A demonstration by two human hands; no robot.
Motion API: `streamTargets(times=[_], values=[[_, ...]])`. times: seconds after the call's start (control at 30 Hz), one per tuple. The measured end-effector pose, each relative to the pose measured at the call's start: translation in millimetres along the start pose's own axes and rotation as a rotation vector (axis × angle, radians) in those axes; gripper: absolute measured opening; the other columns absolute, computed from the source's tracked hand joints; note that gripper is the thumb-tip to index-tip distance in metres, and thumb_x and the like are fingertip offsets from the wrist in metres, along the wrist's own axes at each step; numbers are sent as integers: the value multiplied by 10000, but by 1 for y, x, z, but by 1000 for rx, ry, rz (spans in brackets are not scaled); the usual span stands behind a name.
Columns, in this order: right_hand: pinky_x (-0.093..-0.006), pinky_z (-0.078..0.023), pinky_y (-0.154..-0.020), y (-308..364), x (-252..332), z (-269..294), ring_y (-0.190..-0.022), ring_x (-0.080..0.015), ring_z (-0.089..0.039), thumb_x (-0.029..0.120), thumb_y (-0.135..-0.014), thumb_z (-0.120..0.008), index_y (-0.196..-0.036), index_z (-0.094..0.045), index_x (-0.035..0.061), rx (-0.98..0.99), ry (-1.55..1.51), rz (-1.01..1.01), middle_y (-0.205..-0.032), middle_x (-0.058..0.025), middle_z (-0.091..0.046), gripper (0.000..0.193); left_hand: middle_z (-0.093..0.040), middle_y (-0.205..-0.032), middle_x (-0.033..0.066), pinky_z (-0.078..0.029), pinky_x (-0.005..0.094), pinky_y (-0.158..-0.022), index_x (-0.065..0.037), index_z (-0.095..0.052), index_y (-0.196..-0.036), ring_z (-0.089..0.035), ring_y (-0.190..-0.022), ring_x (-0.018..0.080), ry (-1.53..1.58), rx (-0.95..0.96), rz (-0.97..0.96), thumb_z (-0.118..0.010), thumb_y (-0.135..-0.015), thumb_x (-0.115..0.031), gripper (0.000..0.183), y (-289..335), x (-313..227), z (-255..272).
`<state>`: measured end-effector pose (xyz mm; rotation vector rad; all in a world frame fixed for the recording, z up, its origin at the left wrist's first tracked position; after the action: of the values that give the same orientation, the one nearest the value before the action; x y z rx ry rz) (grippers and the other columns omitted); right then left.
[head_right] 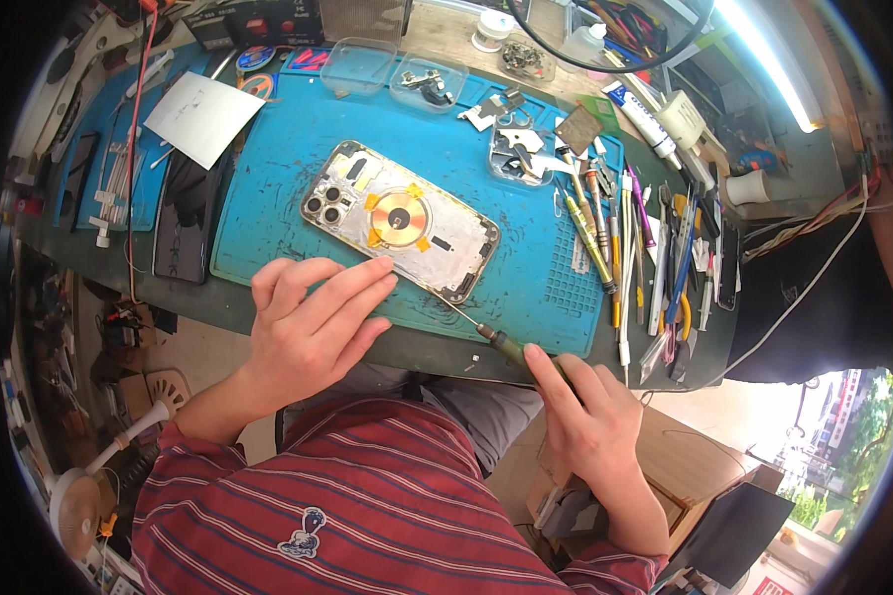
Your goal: The person uses a soldering iron to work on the internal components of a disassembled smartphone placed on a blue mat. They repeatedly apply the soldering iron to the phone's circuitry while holding the device steady with their other hand.
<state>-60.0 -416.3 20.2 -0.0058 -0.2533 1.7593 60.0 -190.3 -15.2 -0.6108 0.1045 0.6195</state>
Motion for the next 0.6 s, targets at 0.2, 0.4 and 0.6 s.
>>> streamTargets(times=[0.2,0.4,0.6], values=[[-350,-502,-595,0,0,1,-698,-204,-590,-10,-793,-817,-1400,-745,153,13,3,9,-1056,-36,-696,632,-729,-1401,-37,-361,397,-1025,-88,-788,-1255,-589,-1145,174,0,1,0,-826,-886,-244,403,0,0,0],[-345,-501,-591,-5,3,-1,-700,-199,-593,-8,-805,-821,-1401,-745,154,8,-12,8,-1049,-35,-692,622,-729,-1402,-34,-361,399,-1024,-86,-789,-1252,-590,-1147,175,-4,-3,-4,-828,-882,-239,402,-1,0,0],[-345,-501,-589,-8,4,-2,-700,-198,-593,0,-815,-823,-1412,-737,154,2,-4,17,-1044,-33,-687,623,-729,-1402,-33,-360,398,-1020,-85,-789,-1253,-590,-1141,174,-5,-5,-5,-830,-881,-239,405,0,0,0]])
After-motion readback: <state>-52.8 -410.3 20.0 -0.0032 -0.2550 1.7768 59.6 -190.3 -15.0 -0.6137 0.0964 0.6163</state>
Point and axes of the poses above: each hand's wrist, its own y-axis away from the middle knuckle, its own z-axis out of the back of the hand, x = y × z, the point moved 8 cm from there along -y, towards the middle knuckle
